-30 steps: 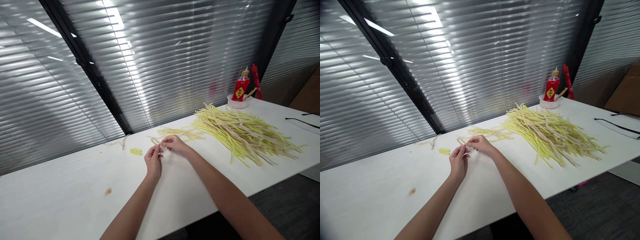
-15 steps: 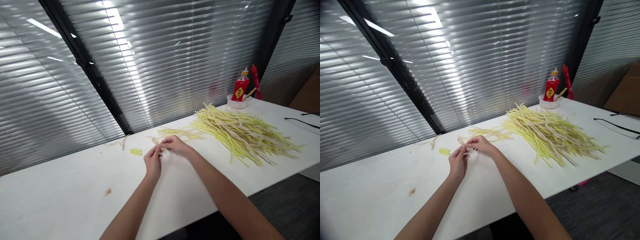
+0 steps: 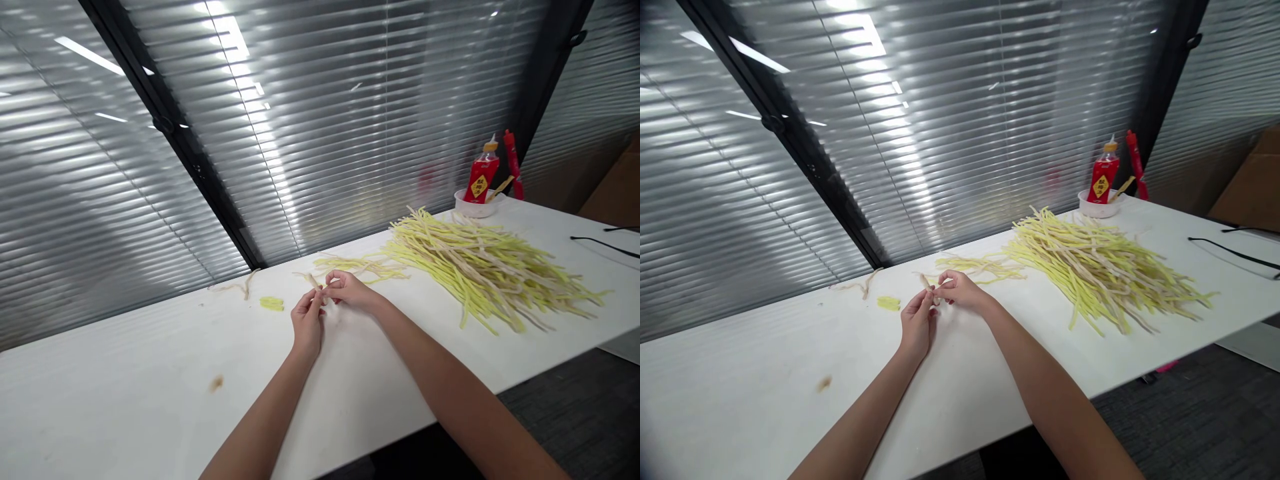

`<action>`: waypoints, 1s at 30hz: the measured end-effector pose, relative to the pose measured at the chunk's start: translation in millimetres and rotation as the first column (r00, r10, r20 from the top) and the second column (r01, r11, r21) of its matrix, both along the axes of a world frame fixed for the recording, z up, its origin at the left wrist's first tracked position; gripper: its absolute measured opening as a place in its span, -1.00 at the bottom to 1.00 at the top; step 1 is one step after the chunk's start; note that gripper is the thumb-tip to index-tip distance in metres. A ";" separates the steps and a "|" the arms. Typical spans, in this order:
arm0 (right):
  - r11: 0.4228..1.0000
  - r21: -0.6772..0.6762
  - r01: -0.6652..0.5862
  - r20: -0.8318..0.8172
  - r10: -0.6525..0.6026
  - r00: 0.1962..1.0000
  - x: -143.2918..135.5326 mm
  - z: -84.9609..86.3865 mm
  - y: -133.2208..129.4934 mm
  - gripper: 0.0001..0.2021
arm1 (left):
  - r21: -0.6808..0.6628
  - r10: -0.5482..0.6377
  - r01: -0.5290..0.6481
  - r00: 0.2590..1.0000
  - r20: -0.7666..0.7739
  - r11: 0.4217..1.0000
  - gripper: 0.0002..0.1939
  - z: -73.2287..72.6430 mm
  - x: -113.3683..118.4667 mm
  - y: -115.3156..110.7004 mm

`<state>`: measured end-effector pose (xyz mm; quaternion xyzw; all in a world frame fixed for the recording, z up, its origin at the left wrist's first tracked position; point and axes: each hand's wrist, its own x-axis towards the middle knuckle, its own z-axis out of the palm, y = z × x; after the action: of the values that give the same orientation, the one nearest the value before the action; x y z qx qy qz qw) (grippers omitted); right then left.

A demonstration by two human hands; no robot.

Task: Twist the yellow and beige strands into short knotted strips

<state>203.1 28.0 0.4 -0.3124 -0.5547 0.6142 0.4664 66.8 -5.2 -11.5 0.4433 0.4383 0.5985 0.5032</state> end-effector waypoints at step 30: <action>0.982 0.162 0.100 -0.011 -0.100 0.995 -6.2 6.1 -3.9 -0.65 | 0.018 -0.125 0.129 0.979 -0.160 0.991 -0.73 3.8 3.0 -5.3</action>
<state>196.9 24.1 6.5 -0.2998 -0.5859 0.5431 0.5215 69.8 -10.5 -7.7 0.5237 0.4390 0.5342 0.4976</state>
